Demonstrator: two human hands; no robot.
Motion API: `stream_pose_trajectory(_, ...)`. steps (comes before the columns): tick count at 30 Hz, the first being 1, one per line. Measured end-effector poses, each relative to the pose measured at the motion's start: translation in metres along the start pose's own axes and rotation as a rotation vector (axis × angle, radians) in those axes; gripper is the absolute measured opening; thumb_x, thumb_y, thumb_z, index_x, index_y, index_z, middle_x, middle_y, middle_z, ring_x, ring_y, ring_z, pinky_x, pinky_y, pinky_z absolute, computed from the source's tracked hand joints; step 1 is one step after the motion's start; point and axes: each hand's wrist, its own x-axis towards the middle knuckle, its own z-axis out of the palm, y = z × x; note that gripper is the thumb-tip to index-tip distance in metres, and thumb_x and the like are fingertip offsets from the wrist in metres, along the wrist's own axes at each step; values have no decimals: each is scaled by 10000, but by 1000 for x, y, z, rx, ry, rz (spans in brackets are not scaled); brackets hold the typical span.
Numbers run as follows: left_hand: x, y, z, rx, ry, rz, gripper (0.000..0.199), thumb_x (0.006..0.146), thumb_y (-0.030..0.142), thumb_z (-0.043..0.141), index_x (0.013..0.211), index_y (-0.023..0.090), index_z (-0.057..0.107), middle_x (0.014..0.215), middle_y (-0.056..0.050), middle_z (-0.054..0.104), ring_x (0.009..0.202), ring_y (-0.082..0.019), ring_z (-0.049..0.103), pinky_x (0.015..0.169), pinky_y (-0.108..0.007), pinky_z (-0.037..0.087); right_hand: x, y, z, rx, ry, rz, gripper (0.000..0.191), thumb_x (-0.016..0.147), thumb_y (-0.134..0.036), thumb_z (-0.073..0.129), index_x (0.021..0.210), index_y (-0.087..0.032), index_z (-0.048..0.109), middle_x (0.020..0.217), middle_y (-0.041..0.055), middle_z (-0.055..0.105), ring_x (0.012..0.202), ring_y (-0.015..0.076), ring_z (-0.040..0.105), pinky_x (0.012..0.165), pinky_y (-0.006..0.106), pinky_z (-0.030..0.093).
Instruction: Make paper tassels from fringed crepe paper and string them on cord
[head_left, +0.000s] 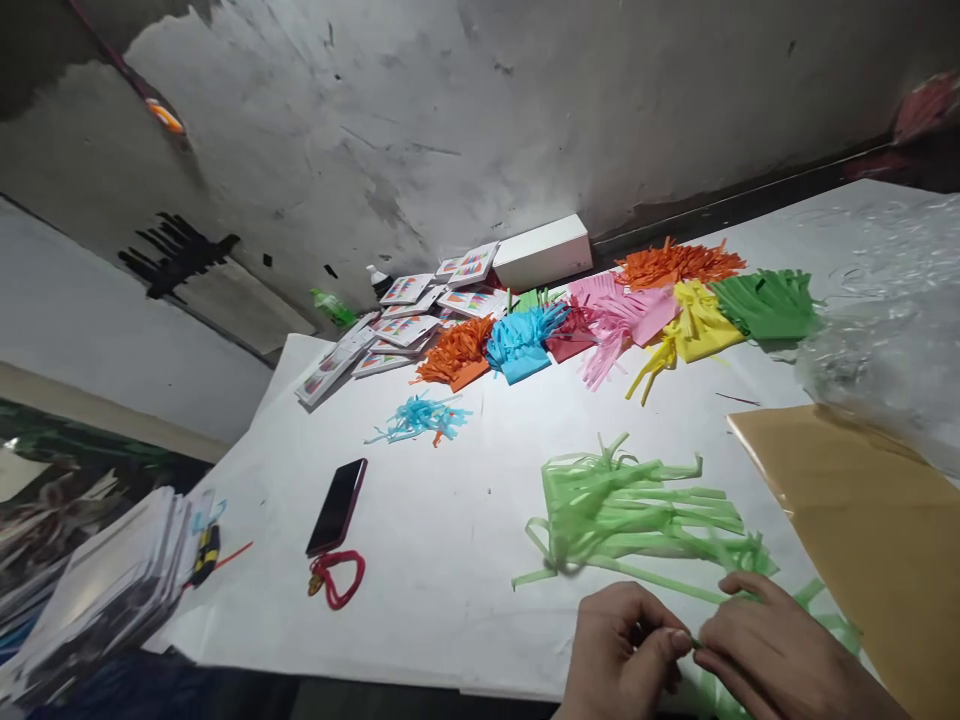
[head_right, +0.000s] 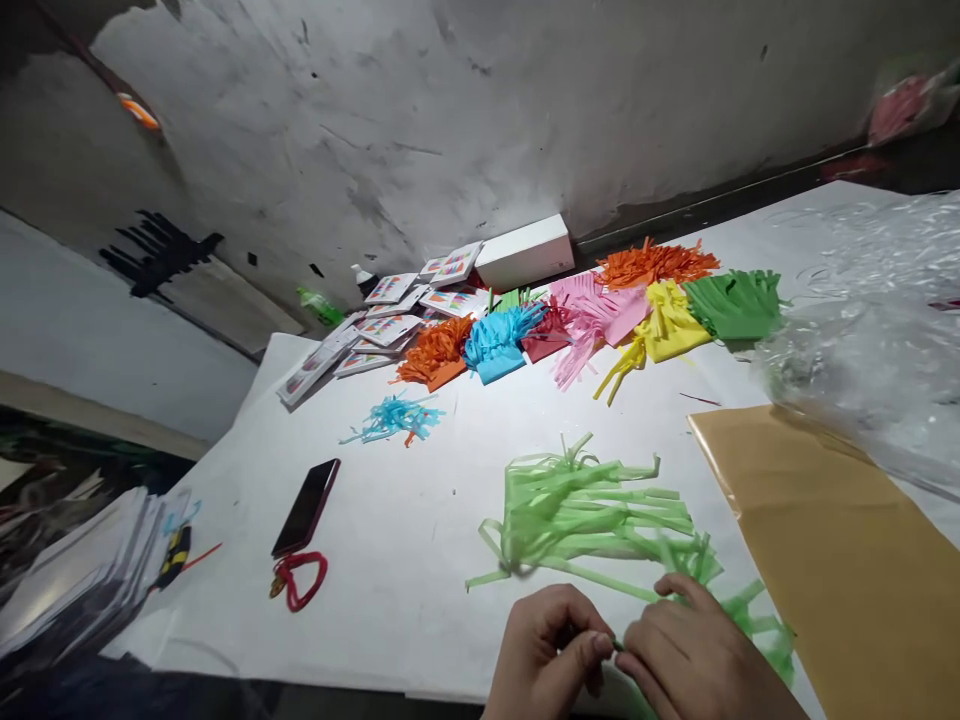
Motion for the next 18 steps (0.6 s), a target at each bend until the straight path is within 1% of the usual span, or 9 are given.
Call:
stream_pose_trajectory(2, -6, -11, -2, 53, 51, 48, 376, 863, 494, 730, 747, 137, 728, 662, -15, 593, 504, -80, 530, 479, -181, 432, -4, 4, 4, -12, -6, -44, 340, 1052, -104, 338, 780, -245, 487, 615, -87, 536, 506, 89, 574, 977, 286, 466)
stream_pose_trajectory(4, -13, -19, -6, 42, 82, 100, 400, 898, 530, 683, 797, 145, 727, 713, -44, 634, 562, -102, 564, 504, -188, 451, -12, 12, 9, -1, -19, -70, 301, 1064, -182, 373, 804, -257, 504, 626, -78, 574, 530, 101, 624, 929, 265, 518)
stream_pose_trajectory(6, -20, -18, -17, -61, 62, 85, 435, 924, 574, 635, 861, 150, 712, 732, -60, 661, 567, -118, 592, 487, -195, 468, -22, 23, 14, -17, -21, -9, 226, 1074, -348, 413, 971, -254, 591, 784, -20, 705, 701, 149, 731, 849, 251, 586)
stream_pose_trajectory(8, -25, -7, -39, -165, 140, 36, 413, 934, 564, 633, 901, 157, 694, 707, -47, 664, 535, -121, 599, 448, -194, 473, -28, 33, 19, -63, 14, 138, 331, 1061, -469, 435, 1203, -222, 604, 1034, 49, 764, 903, 188, 767, 735, 213, 622)
stream_pose_trajectory(10, -28, 12, -74, -154, 394, 59, 323, 919, 487, 693, 877, 167, 682, 649, -10, 643, 521, -118, 598, 446, -191, 483, -24, 38, 25, -76, 63, 211, 367, 1062, -469, 446, 1284, -215, 589, 1139, 67, 759, 970, 186, 763, 685, 179, 623)
stream_pose_trajectory(12, -28, 34, -116, -29, 665, 186, 246, 875, 412, 755, 865, 179, 676, 647, 21, 642, 472, -99, 564, 435, -195, 473, -10, 33, 35, -28, 70, 141, 276, 1068, -374, 448, 1246, -235, 607, 1120, 54, 766, 980, 175, 759, 755, 185, 624)
stream_pose_trajectory(13, -28, 45, -138, 85, 776, 275, 224, 871, 397, 752, 897, 185, 683, 633, 31, 637, 465, -108, 560, 431, -207, 472, -2, 28, 42, 3, 48, 72, 248, 1062, -325, 450, 1224, -236, 616, 1114, 53, 765, 994, 174, 753, 800, 199, 622)
stream_pose_trajectory(15, -28, 65, -179, 473, 973, 420, 212, 923, 384, 681, 969, 178, 700, 625, 28, 637, 490, -148, 595, 476, -267, 511, 15, 17, 62, 28, -27, -41, 256, 1031, -203, 437, 1189, -222, 637, 1132, 62, 757, 1014, 172, 739, 857, 225, 613)
stream_pose_trajectory(18, -24, 88, -227, 963, 1238, 575, 263, 954, 368, 632, 1055, 142, 723, 792, -52, 711, 689, -251, 697, 706, -446, 580, 29, 7, 101, -31, -37, -115, 339, 941, -49, 425, 1141, -166, 673, 1135, 98, 753, 1011, 206, 727, 896, 301, 610)
